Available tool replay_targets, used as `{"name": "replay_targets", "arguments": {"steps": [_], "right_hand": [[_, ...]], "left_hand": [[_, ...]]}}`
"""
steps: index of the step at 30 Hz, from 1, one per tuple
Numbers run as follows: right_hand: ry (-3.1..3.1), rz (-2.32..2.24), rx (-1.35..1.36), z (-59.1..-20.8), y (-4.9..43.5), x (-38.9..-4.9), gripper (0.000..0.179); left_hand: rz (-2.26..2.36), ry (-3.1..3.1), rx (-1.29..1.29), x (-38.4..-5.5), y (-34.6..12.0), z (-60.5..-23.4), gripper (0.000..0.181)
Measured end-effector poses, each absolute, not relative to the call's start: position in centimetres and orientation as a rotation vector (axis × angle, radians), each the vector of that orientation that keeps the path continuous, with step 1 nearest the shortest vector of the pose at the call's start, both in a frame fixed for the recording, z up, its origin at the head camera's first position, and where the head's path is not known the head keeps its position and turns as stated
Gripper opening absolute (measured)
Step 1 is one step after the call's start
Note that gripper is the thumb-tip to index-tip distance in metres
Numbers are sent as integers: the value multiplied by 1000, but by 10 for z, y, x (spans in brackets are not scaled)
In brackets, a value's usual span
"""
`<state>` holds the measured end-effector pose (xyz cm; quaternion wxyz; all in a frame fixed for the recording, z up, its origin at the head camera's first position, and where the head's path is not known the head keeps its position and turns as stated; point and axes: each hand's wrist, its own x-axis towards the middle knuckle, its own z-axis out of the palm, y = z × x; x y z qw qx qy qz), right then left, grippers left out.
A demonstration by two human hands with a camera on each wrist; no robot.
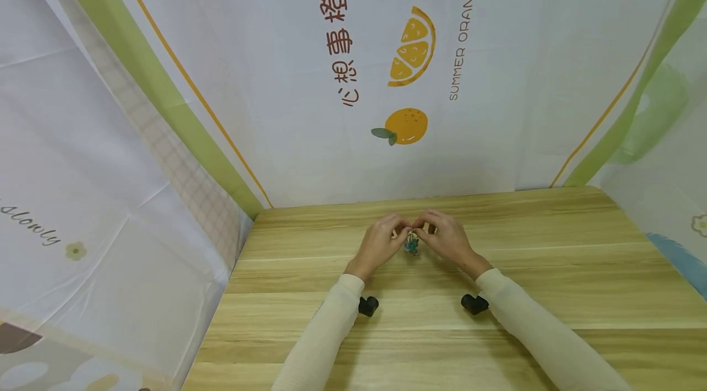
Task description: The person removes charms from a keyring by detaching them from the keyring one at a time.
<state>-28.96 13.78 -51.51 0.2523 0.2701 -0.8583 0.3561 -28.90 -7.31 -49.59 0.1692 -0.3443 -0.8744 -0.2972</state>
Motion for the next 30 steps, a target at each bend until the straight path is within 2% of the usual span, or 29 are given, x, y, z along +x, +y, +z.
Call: {"name": "replay_targets", "arguments": {"steps": [7,30], "right_hand": [[-2385,933,610,-514,145,-292,10],[-2461,903,585,-513,164,-296,9]], "left_hand": [[-850,-2476,-985,-288,-75,-495,8],[-911,-2483,-915,-286,-85,-493,10]]}}
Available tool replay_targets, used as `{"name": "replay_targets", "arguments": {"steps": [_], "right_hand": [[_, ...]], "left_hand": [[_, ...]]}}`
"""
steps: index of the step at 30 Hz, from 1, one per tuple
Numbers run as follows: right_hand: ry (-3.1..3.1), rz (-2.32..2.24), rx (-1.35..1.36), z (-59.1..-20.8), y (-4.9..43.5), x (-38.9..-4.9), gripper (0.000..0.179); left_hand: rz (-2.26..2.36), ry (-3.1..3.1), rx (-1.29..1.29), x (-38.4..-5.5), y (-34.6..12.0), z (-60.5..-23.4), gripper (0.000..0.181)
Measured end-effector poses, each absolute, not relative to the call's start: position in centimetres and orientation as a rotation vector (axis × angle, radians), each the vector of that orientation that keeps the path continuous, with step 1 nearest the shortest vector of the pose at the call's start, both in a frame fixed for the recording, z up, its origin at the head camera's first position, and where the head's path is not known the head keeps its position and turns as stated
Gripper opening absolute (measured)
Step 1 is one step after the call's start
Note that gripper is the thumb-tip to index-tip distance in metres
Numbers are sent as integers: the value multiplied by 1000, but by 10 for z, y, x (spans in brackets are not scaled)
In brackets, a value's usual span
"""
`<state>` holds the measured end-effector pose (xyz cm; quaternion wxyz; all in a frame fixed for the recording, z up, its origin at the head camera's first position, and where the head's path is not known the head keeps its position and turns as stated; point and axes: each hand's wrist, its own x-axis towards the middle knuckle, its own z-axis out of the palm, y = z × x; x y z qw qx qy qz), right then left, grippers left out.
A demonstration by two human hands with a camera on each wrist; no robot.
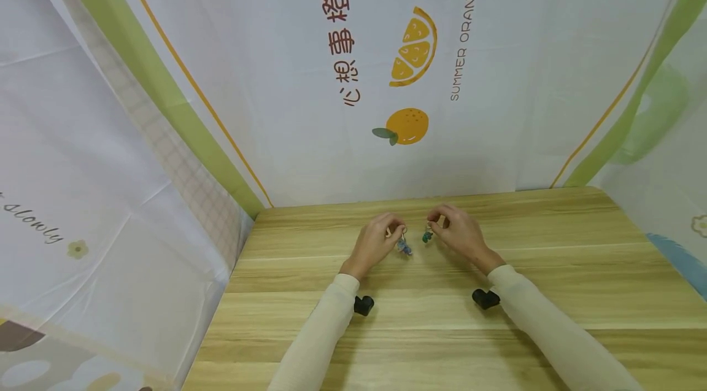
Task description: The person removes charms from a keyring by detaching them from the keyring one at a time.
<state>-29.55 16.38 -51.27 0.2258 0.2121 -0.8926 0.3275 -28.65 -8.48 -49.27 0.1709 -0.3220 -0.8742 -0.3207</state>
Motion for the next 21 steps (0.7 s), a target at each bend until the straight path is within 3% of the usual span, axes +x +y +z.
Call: {"name": "replay_targets", "arguments": {"steps": [21], "right_hand": [[-2411,878,541,-501,195,-300,9]], "left_hand": [[-898,-2474,-911,-288,-89,-493,12]]}}
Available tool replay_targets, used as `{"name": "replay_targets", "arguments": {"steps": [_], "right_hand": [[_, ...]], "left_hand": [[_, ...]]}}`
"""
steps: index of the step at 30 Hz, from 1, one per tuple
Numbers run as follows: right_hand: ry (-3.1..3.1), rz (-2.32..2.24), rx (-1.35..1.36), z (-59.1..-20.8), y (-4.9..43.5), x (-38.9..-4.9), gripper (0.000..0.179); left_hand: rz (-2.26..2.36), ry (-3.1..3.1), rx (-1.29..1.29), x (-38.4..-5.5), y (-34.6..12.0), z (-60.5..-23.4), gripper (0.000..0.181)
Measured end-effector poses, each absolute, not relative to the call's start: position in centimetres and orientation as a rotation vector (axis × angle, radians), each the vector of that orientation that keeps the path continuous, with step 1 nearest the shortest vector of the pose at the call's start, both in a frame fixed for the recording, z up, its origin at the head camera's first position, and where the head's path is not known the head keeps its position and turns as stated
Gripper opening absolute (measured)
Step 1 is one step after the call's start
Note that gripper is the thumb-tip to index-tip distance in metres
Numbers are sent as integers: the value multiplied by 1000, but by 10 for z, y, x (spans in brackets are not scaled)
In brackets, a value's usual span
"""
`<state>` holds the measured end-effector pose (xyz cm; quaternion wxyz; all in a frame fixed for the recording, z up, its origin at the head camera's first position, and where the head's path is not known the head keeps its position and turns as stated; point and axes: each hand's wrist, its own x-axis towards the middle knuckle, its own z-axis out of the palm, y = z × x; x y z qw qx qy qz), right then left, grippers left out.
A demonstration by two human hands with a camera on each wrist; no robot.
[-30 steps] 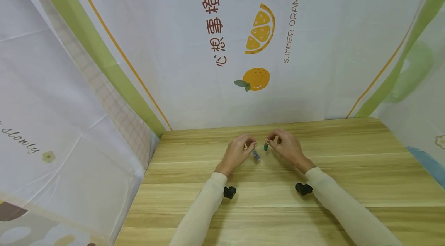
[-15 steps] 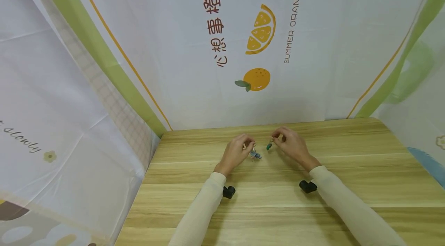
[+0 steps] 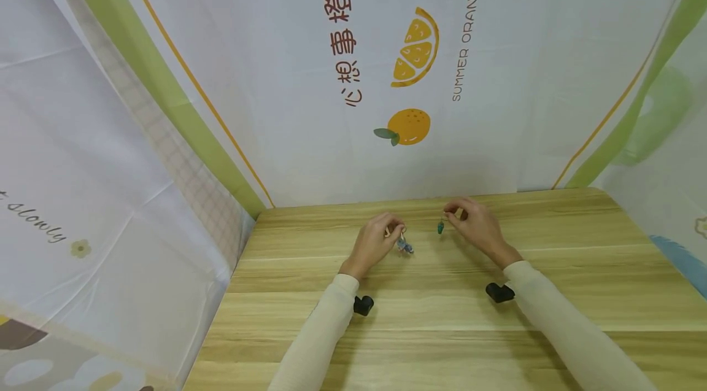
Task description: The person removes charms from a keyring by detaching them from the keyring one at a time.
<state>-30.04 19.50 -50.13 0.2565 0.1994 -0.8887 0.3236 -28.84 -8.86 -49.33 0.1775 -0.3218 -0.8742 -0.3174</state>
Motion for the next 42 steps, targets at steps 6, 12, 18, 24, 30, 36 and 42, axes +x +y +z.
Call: {"name": "replay_targets", "arguments": {"steps": [6,12,18,24,30,36,42], "right_hand": [[-2382,866,517,-501,206,-304,10],[-2369,862,500,-501,216,-304,10],[-2373,833,484,-502,227,-306,9],[-2389,824,465,-502,239,-307,9],[-2427,830,443,-499,249,-308,9],[-2453,822,413,-496,258,-307,9],[-2470,832,369,-497,267,-309,10]], "left_hand": [[-912,-2469,-893,-289,-89,-494,13],[-911,-2475,-884,-290,-90,-494,14],[-910,-2459,-891,-290,-91,-495,15],[-916,-2460,-888,-289,-93,-495,14],[-927,-2460,-882,-288,-93,-494,16],[-921,-2461,-889,-290,-93,-496,16],[-916,-2465,-888,-290,-93,-497,15]]}}
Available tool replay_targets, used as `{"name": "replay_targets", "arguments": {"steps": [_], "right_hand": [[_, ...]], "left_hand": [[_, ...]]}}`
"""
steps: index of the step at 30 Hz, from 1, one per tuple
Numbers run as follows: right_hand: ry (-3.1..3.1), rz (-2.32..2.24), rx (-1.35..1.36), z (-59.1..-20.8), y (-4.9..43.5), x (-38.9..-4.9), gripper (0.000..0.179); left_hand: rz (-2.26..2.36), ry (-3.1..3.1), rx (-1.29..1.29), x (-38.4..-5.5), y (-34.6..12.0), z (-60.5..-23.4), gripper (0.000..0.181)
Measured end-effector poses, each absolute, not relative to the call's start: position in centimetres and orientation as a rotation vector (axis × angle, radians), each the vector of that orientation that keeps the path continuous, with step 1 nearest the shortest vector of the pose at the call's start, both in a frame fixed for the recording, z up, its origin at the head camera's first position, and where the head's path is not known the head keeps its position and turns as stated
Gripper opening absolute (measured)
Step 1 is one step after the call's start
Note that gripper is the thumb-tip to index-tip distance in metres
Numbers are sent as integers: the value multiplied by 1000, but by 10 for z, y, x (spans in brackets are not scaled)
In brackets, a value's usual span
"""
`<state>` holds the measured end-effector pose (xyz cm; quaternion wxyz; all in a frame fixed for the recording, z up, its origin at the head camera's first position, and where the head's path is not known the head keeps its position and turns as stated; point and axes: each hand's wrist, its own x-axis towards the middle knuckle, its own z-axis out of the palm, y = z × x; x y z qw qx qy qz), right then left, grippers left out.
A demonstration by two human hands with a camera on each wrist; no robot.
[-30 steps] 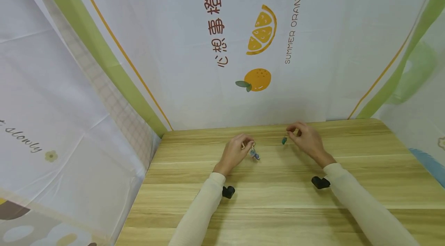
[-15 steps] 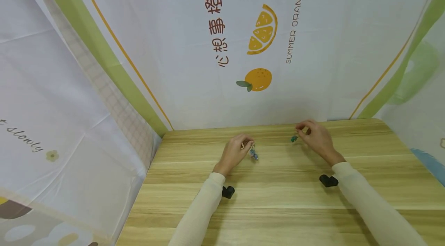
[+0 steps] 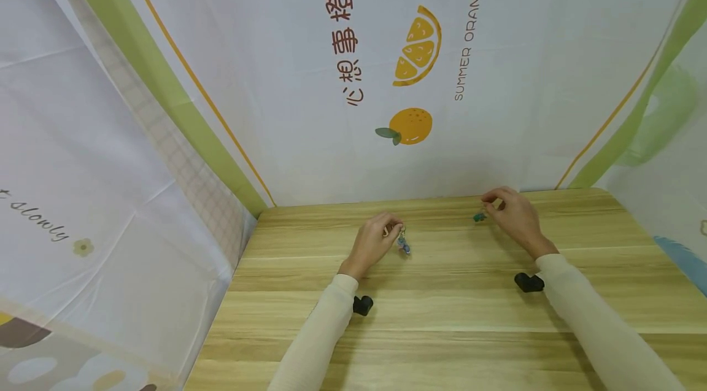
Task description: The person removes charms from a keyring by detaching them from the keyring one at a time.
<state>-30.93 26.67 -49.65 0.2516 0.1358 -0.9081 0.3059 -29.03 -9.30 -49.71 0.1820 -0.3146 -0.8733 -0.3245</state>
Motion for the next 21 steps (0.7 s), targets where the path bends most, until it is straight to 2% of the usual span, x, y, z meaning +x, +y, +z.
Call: {"name": "replay_targets", "arguments": {"steps": [21], "right_hand": [[-2602,844,270,-505,294,-304,12]], "left_hand": [[-908,-2460,-892,-290,-92,-497,14]]}}
